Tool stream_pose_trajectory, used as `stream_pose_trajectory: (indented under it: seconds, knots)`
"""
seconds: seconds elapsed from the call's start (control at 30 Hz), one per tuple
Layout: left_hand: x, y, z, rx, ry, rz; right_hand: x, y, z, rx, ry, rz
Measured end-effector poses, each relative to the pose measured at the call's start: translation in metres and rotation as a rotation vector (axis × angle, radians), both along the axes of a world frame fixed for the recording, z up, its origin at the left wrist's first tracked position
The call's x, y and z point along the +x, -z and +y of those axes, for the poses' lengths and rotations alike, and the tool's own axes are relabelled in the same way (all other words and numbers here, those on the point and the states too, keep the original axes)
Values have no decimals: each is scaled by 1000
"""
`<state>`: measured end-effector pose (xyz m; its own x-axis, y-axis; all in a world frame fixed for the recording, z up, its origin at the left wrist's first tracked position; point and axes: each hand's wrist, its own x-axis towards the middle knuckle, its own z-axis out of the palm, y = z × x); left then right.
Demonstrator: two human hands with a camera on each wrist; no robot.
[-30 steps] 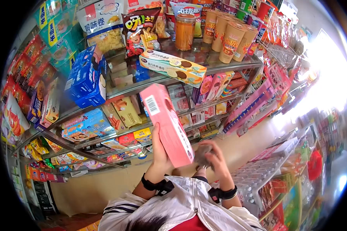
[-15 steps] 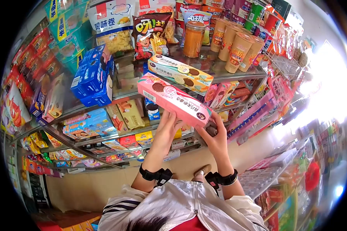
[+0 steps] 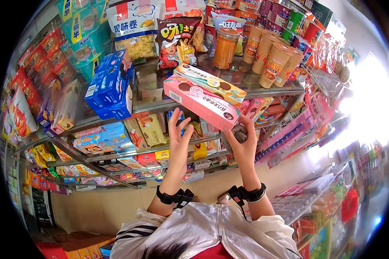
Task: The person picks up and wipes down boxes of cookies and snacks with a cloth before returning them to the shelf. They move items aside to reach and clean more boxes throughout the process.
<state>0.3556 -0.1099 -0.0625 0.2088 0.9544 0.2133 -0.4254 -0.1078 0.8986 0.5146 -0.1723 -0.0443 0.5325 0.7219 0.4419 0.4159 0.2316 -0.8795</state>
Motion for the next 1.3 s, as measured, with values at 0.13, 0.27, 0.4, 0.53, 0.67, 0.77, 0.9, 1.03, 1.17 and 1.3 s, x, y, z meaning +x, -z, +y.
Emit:
stream_pose_trajectory:
  seconds: [0.13, 0.27, 0.4, 0.53, 0.67, 0.77, 0.9, 1.03, 1.17, 1.3]
  knots:
    - [-2, 1, -1, 87, -28, 118, 2, 6, 11, 104, 189, -318]
    - [1, -2, 12, 421, -183, 379, 9, 8, 18, 121, 159, -295]
    - [-2, -6, 29, 491, -248, 455, 10, 11, 21, 122, 88, -210]
    - [-2, -11, 38, 513, -172, 522, -3, 13, 28, 164, 6, -110]
    - [-1, -19, 35, 633, -274, 610, -13, 9, 28, 46, -33, -256]
    - [0, -23, 33, 675, -324, 596, -10, 5, 26, -3, -65, -289]
    - [1, -30, 29, 814, -419, 738, 7, 4, 24, 71, -325, 37]
    - [5, -34, 25, 865, -446, 861, 13, 2, 33, 142, -162, 48]
    - [7, -32, 26, 890, -474, 882, 16, 7, 50, 154, -109, -44]
    - [5, -32, 30, 889, -472, 887, 16, 12, 61, 30, -279, 199]
